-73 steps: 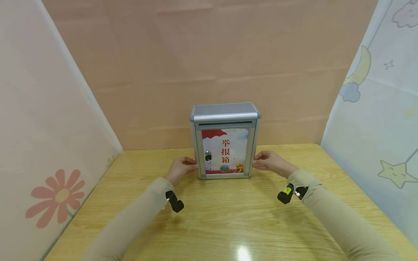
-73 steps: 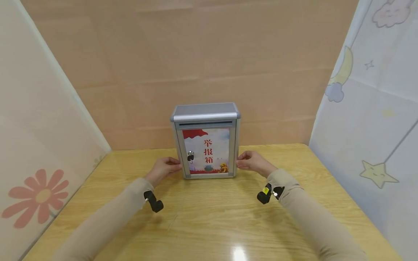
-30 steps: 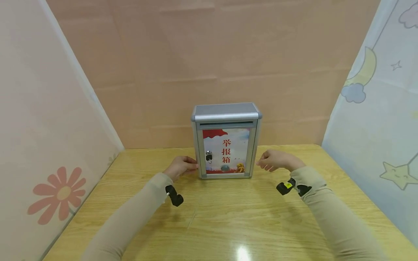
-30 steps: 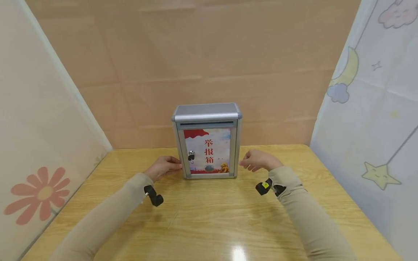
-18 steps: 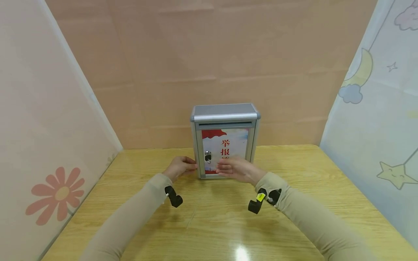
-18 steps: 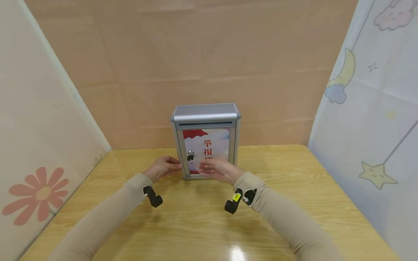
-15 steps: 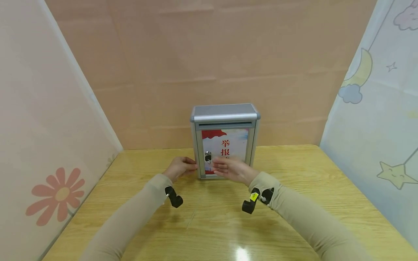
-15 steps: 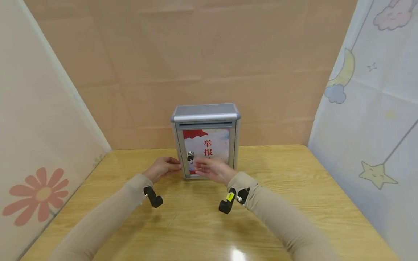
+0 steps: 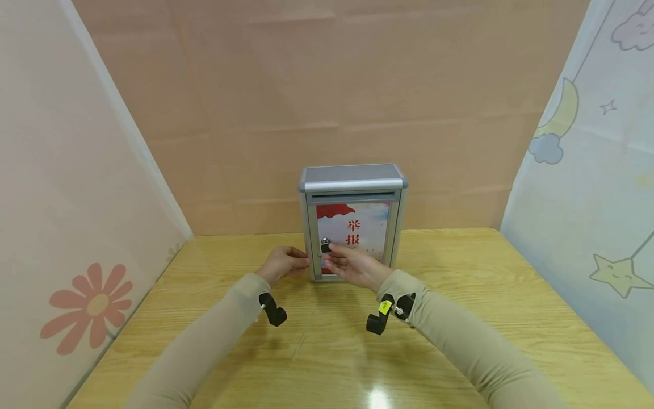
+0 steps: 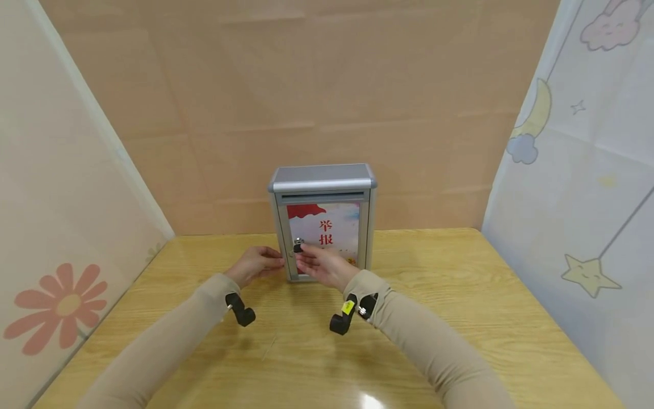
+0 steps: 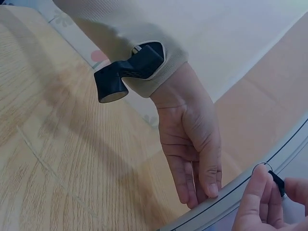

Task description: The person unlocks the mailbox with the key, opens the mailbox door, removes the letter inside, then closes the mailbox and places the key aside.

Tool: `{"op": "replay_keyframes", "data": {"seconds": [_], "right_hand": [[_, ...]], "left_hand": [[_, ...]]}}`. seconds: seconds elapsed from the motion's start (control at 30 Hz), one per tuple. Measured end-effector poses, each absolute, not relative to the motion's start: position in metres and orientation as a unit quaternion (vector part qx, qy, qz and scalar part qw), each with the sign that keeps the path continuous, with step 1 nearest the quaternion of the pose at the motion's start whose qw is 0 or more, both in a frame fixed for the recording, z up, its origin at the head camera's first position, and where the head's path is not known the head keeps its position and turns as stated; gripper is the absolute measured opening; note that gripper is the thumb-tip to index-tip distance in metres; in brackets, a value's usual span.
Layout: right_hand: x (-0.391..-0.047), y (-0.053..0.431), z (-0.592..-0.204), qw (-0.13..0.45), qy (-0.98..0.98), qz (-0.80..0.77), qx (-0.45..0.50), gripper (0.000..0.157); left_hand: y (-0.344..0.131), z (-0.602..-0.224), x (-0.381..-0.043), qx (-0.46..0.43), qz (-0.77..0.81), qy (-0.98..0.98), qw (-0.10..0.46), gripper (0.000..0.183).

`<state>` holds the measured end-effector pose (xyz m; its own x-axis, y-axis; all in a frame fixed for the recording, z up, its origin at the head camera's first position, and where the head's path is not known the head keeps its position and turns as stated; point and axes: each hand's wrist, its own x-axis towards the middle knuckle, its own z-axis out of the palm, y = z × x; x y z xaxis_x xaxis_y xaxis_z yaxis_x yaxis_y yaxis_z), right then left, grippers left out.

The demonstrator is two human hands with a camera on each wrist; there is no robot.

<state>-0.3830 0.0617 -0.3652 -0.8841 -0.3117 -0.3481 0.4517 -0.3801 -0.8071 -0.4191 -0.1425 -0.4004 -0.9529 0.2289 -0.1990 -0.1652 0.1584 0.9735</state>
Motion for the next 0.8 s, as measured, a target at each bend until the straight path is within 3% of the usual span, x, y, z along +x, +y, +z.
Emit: {"op": "replay_keyframes", "data": {"seconds": [0.23, 0.63, 0.8], "right_hand": [[-0.380, 0.058, -0.369, 0.229, 0.451, -0.857, 0.095, 0.007], [-0.379, 0.050, -0.383, 0.296, 0.303, -0.904, 0.052, 0.015], [-0.376, 0.049, -0.387, 0.292, 0.304, -0.907, 0.027, 0.015]], "left_hand": [[-0.142, -0.400, -0.419, 0.018, 0.646, 0.749, 0.150, 0.029], [-0.142, -0.401, -0.419, 0.013, 0.639, 0.755, 0.146, 0.028], [-0.142, -0.402, -0.418, 0.013, 0.642, 0.753, 0.143, 0.026]]}}
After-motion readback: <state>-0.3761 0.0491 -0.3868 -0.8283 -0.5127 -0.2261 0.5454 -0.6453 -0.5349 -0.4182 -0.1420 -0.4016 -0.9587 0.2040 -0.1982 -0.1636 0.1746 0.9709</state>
